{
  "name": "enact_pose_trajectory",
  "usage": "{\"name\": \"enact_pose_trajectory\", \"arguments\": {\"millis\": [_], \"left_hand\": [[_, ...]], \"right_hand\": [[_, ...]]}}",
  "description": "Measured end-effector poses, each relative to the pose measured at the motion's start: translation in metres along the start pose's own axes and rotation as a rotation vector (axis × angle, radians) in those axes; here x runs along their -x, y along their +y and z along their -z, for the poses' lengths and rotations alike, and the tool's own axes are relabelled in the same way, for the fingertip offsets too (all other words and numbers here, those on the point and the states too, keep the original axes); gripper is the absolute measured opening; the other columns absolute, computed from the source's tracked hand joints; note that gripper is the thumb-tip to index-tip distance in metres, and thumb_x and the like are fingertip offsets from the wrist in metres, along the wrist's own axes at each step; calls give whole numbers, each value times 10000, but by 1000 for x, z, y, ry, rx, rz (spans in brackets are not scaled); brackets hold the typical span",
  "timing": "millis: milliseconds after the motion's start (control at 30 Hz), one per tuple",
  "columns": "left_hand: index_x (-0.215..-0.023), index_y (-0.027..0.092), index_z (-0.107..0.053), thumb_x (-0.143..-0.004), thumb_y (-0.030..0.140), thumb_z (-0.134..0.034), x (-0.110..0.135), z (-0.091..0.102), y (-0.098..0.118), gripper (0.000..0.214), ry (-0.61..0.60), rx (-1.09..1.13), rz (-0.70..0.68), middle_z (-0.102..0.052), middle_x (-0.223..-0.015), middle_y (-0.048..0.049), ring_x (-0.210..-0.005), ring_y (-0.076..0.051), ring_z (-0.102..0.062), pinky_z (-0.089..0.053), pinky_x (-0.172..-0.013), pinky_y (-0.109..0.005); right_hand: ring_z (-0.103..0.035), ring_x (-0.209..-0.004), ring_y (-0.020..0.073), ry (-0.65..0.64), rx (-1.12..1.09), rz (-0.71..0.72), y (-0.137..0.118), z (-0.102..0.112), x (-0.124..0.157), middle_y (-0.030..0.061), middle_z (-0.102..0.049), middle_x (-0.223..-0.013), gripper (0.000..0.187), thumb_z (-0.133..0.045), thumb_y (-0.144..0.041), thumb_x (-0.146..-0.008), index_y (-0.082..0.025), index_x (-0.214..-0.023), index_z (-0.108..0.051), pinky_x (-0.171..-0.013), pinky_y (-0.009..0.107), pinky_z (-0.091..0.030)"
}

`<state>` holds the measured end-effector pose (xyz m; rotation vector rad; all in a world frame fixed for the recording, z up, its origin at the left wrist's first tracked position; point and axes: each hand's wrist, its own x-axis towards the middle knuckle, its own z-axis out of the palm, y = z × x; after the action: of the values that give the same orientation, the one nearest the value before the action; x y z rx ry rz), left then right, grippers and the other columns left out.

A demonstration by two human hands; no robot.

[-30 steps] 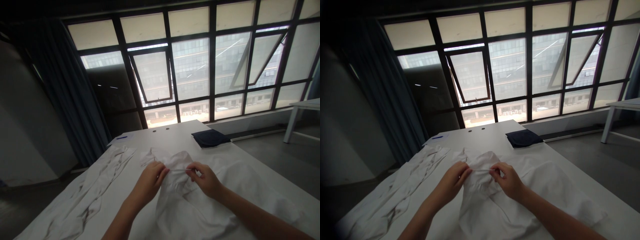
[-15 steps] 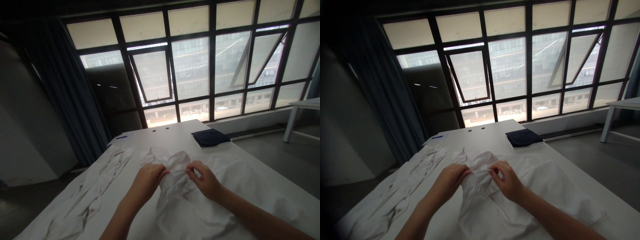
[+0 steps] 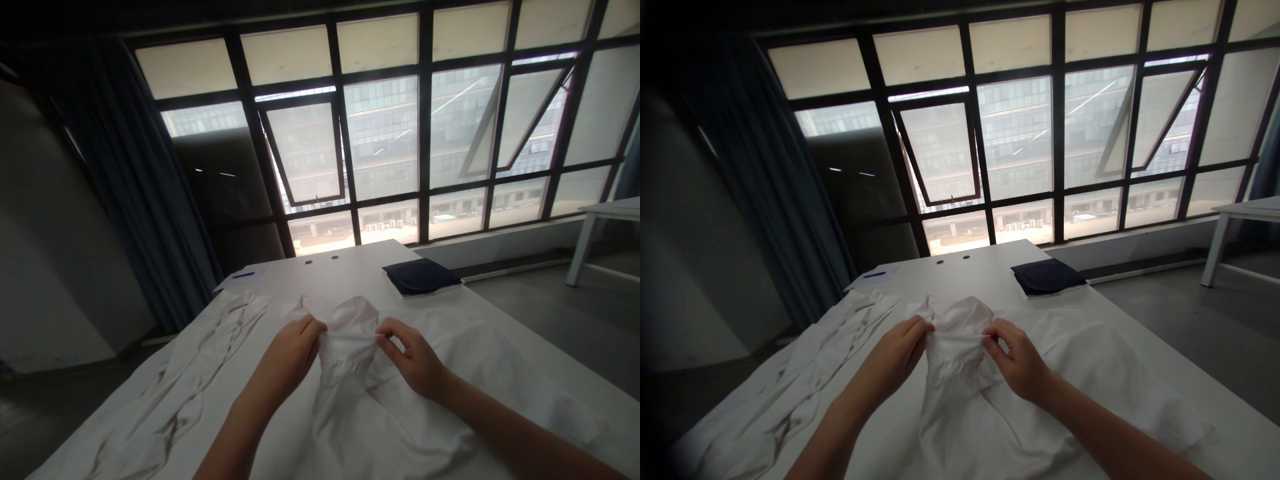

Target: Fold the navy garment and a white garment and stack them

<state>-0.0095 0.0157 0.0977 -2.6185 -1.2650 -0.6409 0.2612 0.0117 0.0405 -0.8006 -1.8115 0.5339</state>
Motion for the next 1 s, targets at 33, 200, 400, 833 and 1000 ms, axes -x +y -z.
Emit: {"name": "enact_pose_trajectory", "arguments": {"millis": [33,200,400,833,1000], "left_hand": [[-1028,222,-592,-954,110,-448,0,1,1,196,-15,-15,-7,-639,-993,-46,-888,-215,-586,-459,-787,-331],[-872,219,-564,-906,57,-486,-1,7,12,183,-90,-88,-39,-617,-919,-31,-850,-216,-542,-424,-755,-324],[-774,216,-498,-884,32,-476,-2,14,32,215,-149,-29,-142,-574,-850,-15,-823,-201,-507,-395,-802,-347],[-768,218,-525,-961,289,-536,-1,15,33,206,-63,128,-87,-561,-895,-42,-877,-216,-528,-418,-783,-340],[-786,217,-553,-1035,362,-426,-4,8,13,315,26,98,58,-555,-849,-34,-771,-188,-529,-412,-691,-298]], "right_hand": [[-560,-813,179,0,-3,17,0,0,0,25,-583,-834,207,-497,-354,-1000,-221,-875,-595,-774,311,-463],[-595,-890,203,-41,-20,64,-8,3,1,74,-620,-938,185,-505,-319,-984,-221,-862,-604,-828,336,-498],[-480,-1332,240,-251,74,141,-16,9,3,109,-501,-1461,303,-444,-129,-934,-232,-1168,-606,-1109,410,-388],[-588,-849,188,-279,311,69,2,23,-7,66,-617,-996,145,-514,-233,-956,-221,-1058,-617,-758,298,-484],[-573,-856,195,-241,167,97,-1,40,-14,73,-599,-940,177,-473,-287,-992,-214,-897,-603,-795,326,-490]]}}
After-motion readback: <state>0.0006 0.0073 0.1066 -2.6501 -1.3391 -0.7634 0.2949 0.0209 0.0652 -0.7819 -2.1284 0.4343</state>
